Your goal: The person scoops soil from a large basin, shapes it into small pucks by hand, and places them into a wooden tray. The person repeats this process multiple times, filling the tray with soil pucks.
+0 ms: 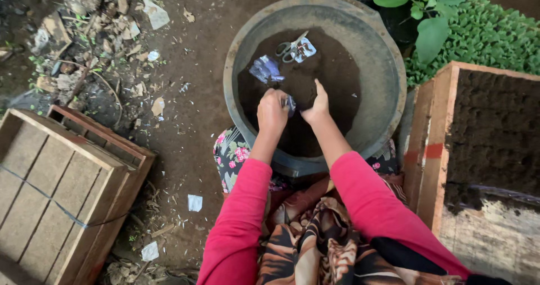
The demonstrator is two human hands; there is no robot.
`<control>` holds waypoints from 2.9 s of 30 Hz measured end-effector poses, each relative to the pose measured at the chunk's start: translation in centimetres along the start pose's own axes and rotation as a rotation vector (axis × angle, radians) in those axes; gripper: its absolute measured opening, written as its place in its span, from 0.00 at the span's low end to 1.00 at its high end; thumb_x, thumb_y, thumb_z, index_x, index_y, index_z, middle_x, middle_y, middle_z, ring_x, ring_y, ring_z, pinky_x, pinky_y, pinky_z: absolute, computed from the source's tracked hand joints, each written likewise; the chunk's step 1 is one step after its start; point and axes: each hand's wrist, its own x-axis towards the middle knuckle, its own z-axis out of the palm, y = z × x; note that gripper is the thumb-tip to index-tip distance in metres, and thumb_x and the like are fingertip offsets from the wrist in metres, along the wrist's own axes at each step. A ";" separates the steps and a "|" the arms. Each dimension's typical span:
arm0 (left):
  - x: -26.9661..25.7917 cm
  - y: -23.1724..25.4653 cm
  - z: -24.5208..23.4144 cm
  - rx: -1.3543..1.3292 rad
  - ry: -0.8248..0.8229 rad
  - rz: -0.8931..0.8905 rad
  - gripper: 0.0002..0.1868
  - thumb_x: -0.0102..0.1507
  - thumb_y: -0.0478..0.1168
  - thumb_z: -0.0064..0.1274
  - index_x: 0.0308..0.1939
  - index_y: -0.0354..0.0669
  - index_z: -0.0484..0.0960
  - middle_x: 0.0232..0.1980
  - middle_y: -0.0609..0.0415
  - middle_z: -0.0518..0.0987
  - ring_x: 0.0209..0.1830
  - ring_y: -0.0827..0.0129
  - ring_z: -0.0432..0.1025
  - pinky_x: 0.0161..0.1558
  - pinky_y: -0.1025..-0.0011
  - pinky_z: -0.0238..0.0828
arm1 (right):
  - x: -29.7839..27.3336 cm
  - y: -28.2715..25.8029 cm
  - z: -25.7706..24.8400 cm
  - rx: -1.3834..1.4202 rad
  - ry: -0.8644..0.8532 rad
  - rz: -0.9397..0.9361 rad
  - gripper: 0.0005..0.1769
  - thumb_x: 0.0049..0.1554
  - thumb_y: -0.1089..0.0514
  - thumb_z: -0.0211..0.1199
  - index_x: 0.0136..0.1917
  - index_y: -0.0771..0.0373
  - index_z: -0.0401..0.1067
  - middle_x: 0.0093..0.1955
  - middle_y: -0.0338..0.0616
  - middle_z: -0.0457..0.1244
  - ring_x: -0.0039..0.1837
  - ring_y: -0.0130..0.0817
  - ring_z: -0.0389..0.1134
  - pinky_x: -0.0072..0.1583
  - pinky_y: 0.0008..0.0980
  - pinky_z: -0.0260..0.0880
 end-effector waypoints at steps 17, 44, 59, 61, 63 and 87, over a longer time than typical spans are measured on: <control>2.8 -3.6 6.9 0.039 -0.174 0.045 0.16 0.44 0.35 0.68 0.33 0.35 0.83 0.37 0.40 0.80 0.45 0.43 0.78 0.44 0.53 0.79 | -5.1 -2.3 4.8 -0.245 0.086 -0.159 0.32 0.52 0.49 0.74 0.64 0.68 0.72 0.64 0.61 0.65 0.66 0.52 0.67 0.65 0.48 0.70; -3.7 1.7 0.2 -1.065 -0.233 -0.429 0.33 0.69 0.49 0.45 0.70 0.26 0.63 0.67 0.22 0.63 0.57 0.31 0.71 0.51 0.44 0.77 | -12.6 -5.0 -0.1 -1.705 -0.421 -0.674 0.09 0.54 0.67 0.63 0.45 0.55 0.79 0.38 0.45 0.70 0.46 0.42 0.72 0.52 0.39 0.70; -1.7 -3.4 3.2 -0.533 -0.175 -0.054 0.35 0.44 0.39 0.71 0.57 0.53 0.82 0.52 0.49 0.81 0.55 0.57 0.76 0.55 0.59 0.73 | -10.6 -4.9 -2.3 -1.168 -0.316 -0.601 0.14 0.57 0.68 0.60 0.57 0.67 0.75 0.52 0.55 0.69 0.54 0.40 0.73 0.54 0.37 0.76; -1.9 -3.4 3.2 -0.424 -0.213 -0.040 0.36 0.44 0.40 0.70 0.57 0.54 0.81 0.53 0.51 0.81 0.59 0.56 0.74 0.60 0.58 0.70 | -11.7 -5.0 -1.9 -1.230 -0.354 -0.654 0.15 0.56 0.67 0.63 0.57 0.62 0.77 0.52 0.49 0.70 0.54 0.35 0.73 0.55 0.34 0.75; -2.4 -2.6 2.5 -0.251 -0.316 0.009 0.41 0.44 0.38 0.68 0.62 0.50 0.73 0.57 0.48 0.79 0.63 0.52 0.72 0.64 0.56 0.69 | -13.0 -5.1 -1.3 -1.421 -0.467 -0.539 0.26 0.51 0.68 0.66 0.64 0.57 0.73 0.60 0.50 0.67 0.62 0.44 0.70 0.60 0.41 0.72; -2.5 -3.4 4.3 -0.820 -0.168 -0.124 0.18 0.47 0.28 0.66 0.41 0.37 0.86 0.27 0.44 0.81 0.22 0.64 0.77 0.22 0.73 0.78 | -5.8 -5.5 -2.7 -1.613 -0.449 -0.790 0.14 0.59 0.61 0.61 0.59 0.60 0.74 0.58 0.54 0.67 0.62 0.53 0.67 0.62 0.49 0.68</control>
